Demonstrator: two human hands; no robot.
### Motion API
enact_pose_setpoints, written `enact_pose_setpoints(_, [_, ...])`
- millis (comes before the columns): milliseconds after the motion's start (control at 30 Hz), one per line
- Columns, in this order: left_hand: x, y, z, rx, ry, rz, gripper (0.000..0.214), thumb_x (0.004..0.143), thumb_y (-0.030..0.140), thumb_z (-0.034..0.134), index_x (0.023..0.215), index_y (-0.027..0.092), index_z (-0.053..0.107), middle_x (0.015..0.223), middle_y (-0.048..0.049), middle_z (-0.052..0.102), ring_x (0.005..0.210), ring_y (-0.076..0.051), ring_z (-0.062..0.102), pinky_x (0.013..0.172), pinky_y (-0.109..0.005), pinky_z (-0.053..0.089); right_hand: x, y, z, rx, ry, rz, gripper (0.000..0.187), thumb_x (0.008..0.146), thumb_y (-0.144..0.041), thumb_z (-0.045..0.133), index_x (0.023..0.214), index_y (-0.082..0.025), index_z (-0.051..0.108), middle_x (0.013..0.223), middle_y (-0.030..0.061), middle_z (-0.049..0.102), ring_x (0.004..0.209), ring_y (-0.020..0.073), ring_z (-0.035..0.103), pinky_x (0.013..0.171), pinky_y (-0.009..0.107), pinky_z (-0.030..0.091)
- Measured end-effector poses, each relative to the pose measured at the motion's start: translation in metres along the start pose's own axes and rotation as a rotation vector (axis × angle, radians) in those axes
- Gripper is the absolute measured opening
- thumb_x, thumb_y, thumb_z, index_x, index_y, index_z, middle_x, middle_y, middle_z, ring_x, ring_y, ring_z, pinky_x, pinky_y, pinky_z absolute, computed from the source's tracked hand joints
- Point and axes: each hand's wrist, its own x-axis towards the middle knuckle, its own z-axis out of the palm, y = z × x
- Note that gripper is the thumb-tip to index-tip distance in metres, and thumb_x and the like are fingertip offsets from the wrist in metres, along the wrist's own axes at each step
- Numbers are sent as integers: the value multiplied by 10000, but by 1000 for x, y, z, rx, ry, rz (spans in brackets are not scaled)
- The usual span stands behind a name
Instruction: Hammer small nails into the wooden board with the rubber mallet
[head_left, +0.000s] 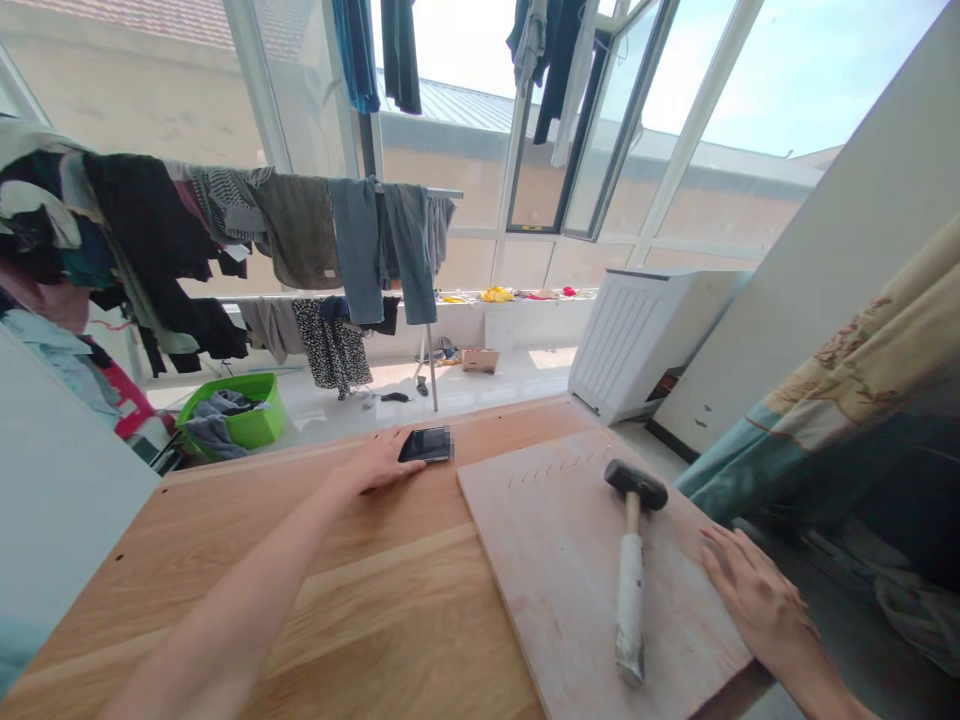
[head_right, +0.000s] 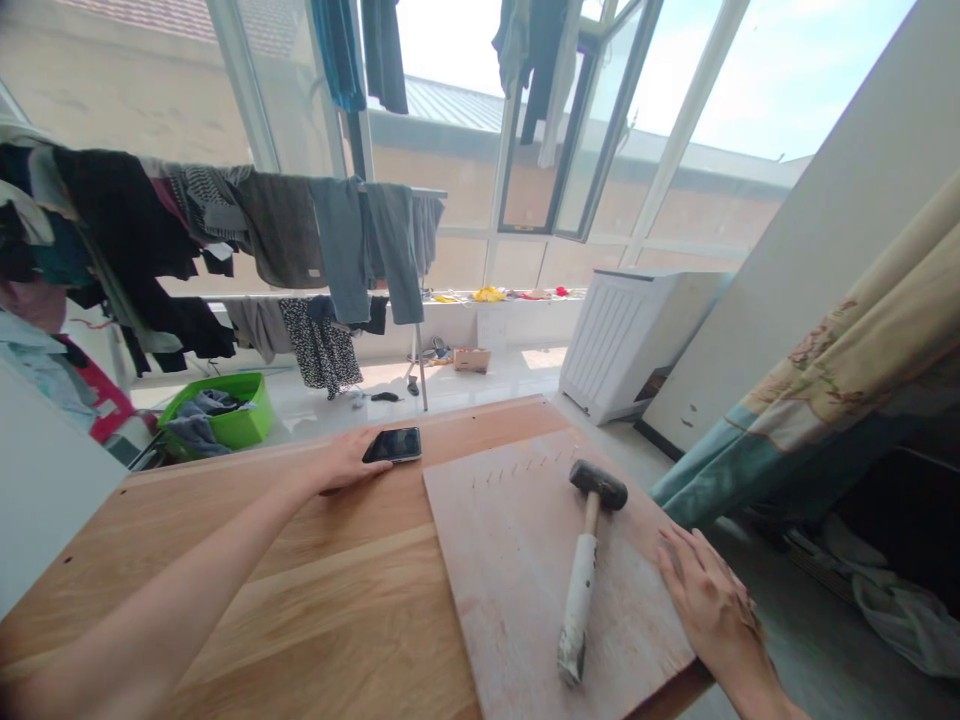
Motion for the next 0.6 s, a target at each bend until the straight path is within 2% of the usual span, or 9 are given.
enact_pose_setpoints(67, [1, -6, 0, 9, -16, -1, 637, 746, 472, 807, 1285, 172, 649, 1220, -162, 708, 1169, -368, 669, 1039, -458, 500, 1, -2, -2, 10, 18, -4, 482, 1013, -428, 353, 1234, -128, 659, 1265, 212, 730, 1287, 438, 637, 1053, 598, 552])
enact_pose_setpoints(133, [-6, -2, 0, 23, -8, -16, 687, 746, 478, 792, 1331, 161, 621, 1212, -161, 671, 1114, -364, 683, 1010, -456, 515, 3, -5, -6, 19, 46, -6, 450, 1012, -407, 367, 1231, -134, 650, 1267, 216, 714, 1271, 429, 646, 1038, 593, 562])
enact_pose_setpoints(233, [-25, 19, -4, 40, 39, -63, 688, 778, 451, 747, 1376, 162, 568, 1244, -161, 608, 1021, -345, 705, 926, -454, 551, 7, -15, -20, 25, 127, 14, 427, 1017, -380, 374, 1259, -137, 629, 1292, 230, 669, 1234, 422, 655, 1032, 599, 557])
enact_pose_setpoints(333, [-55, 52, -11, -42, 145, -123, 627, 759, 461, 750, 1282, 169, 563, 1219, -144, 608, 1002, -337, 706, 869, -446, 568, 6, -43, -38, 42, 258, 45, 387, 1024, -351, 406, 1274, -142, 615, 1260, 222, 659, 1177, 405, 664, 1056, 590, 529])
enact_pose_setpoints(400, [-81, 81, -16, -177, 234, -172, 596, 704, 433, 778, 1190, 176, 546, 1117, -116, 645, 994, -337, 704, 871, -456, 565, -3, -79, -49, 128, 368, 60, 305, 1007, -335, 482, 1213, -173, 637, 1164, 195, 693, 1080, 383, 695, 1002, 575, 551])
enact_pose_setpoints(467, [-109, 113, -20, -333, 305, -221, 558, 679, 429, 788, 1113, 200, 523, 1027, -85, 659, 942, -320, 703, 808, -431, 573, -18, -131, -59, 356, 378, 91, 257, 972, -366, 565, 1153, -208, 654, 1080, 157, 704, 1020, 371, 712, 945, 567, 566])
enact_pose_setpoints(500, [-123, 130, -22, -408, 324, -248, 554, 666, 424, 796, 1091, 212, 511, 990, -70, 661, 902, -311, 702, 773, -419, 572, -27, -161, -64, 519, 315, 124, 252, 971, -378, 587, 1161, -228, 656, 1082, 140, 706, 989, 346, 722, 906, 530, 586])
enact_pose_setpoints(533, [-138, 147, -23, -491, 324, -281, 568, 657, 407, 806, 1100, 223, 502, 956, -54, 670, 871, -302, 703, 750, -409, 571, -36, -192, -69, 722, 181, 146, 269, 979, -378, 605, 1212, -252, 652, 1122, 125, 707, 938, 304, 736, 833, 462, 613])
enact_pose_setpoints(600, [-166, 177, -23, -677, 334, -344, 600, 684, 393, 809, 1167, 240, 489, 945, -37, 685, 838, -282, 704, 753, -402, 570, -54, -249, -83, 1247, -108, 200, 383, 1004, -383, 619, 1377, -304, 587, 1381, 134, 642, 1207, 320, 681, 823, 394, 634])
